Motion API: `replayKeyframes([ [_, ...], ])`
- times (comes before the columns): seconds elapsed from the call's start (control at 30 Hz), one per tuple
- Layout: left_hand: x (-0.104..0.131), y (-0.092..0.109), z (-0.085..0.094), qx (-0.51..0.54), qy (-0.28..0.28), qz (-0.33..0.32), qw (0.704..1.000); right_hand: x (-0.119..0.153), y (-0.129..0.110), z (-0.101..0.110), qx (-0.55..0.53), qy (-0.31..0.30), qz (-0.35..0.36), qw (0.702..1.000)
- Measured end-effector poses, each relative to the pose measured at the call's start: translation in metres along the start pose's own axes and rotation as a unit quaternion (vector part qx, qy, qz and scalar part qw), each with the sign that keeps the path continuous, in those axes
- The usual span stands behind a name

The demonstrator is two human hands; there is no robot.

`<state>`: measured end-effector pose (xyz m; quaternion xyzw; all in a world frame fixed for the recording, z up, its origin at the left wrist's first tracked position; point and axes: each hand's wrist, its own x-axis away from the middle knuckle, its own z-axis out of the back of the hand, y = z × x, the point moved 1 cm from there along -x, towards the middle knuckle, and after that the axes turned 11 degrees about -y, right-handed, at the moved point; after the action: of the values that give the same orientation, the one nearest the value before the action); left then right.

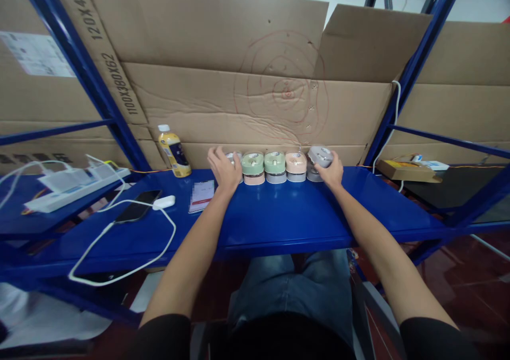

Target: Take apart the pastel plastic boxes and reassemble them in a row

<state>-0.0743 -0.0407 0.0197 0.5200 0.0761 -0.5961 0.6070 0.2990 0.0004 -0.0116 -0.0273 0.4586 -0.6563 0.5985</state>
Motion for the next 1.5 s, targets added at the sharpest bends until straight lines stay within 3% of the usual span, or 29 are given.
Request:
replayKeyframes([
  [0.1,0.017,0.027,0.005,0.071,-0.033,-0.112,0.991,-0.006,-0.001,0.021,-0.116,0.031,0.031,0.992],
  [0.17,0.033,0.042,0.002,0.127,-0.102,-0.157,0.974,-0.006,-0.004,0.034,-0.196,-0.007,0.066,0.978],
  [0.27,0.054,0.049,-0.014,0.261,-0.249,-0.155,0.920,0.005,-0.013,0.045,-0.302,-0.168,0.120,0.931],
  [0.37,0.064,0.041,-0.031,0.387,-0.378,-0.070,0.838,0.028,-0.028,0.042,-0.332,-0.358,0.159,0.858],
  [0.43,0.065,0.034,-0.036,0.402,-0.435,-0.035,0.805,0.042,-0.039,0.035,-0.310,-0.448,0.170,0.822],
  [0.5,0.065,0.030,-0.035,0.373,-0.471,-0.033,0.799,0.052,-0.046,0.025,-0.292,-0.506,0.176,0.792],
  [0.6,0.066,0.028,-0.031,0.308,-0.491,-0.066,0.812,0.058,-0.047,0.013,-0.278,-0.549,0.194,0.764],
  [0.77,0.073,0.029,-0.033,0.247,-0.467,-0.133,0.838,0.062,-0.039,-0.003,-0.175,-0.533,0.233,0.795],
  [0.93,0.080,0.029,-0.043,0.237,-0.456,-0.177,0.840,0.075,-0.053,-0.013,-0.066,-0.419,0.288,0.858],
  [1.1,0.080,0.029,-0.047,0.251,-0.457,-0.215,0.826,0.088,-0.069,-0.014,-0.006,-0.365,0.342,0.866],
  [1.33,0.082,0.031,-0.046,0.238,-0.477,-0.189,0.825,0.085,-0.068,-0.008,-0.034,-0.367,0.327,0.870],
  [1.5,0.081,0.031,-0.040,0.218,-0.469,-0.226,0.826,0.063,-0.045,0.003,-0.133,-0.346,0.250,0.894],
])
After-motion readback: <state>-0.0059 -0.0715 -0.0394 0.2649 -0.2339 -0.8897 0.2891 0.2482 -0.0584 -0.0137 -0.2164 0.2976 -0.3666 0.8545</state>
